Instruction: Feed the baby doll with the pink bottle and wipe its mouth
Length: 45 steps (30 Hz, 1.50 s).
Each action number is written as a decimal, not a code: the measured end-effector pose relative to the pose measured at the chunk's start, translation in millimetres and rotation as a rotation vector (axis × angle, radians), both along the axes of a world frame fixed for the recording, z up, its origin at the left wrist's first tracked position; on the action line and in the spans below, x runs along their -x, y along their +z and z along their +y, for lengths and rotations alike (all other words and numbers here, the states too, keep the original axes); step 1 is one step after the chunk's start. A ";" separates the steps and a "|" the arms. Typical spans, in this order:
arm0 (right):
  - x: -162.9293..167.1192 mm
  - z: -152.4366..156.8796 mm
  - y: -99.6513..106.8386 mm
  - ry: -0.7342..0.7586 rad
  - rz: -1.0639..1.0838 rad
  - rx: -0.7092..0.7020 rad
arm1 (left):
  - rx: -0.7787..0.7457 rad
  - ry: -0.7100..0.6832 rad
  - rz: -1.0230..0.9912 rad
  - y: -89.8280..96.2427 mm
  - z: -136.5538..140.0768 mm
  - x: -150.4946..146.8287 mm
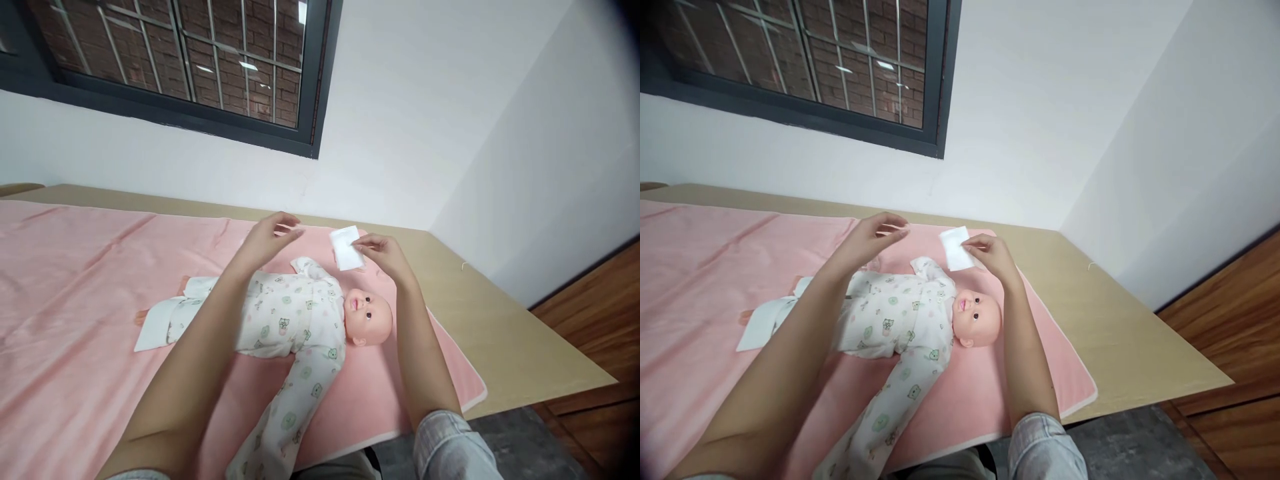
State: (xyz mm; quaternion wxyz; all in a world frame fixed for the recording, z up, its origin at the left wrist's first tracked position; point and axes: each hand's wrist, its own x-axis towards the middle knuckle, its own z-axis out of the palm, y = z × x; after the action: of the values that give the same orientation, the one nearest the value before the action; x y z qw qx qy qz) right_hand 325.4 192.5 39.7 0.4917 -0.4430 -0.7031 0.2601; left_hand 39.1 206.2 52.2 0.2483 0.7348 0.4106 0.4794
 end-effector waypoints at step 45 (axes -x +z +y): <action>-77.0 73.3 -162.3 -0.866 -0.309 0.105 | 0.411 0.364 0.323 -54.9 69.4 98.5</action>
State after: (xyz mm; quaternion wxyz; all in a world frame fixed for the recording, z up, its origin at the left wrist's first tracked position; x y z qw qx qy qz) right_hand 402.4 265.8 -122.6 0.4214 -0.7537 -0.5043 -0.0032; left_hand -59.5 275.6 -2.7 0.2333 0.6504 0.6576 0.3001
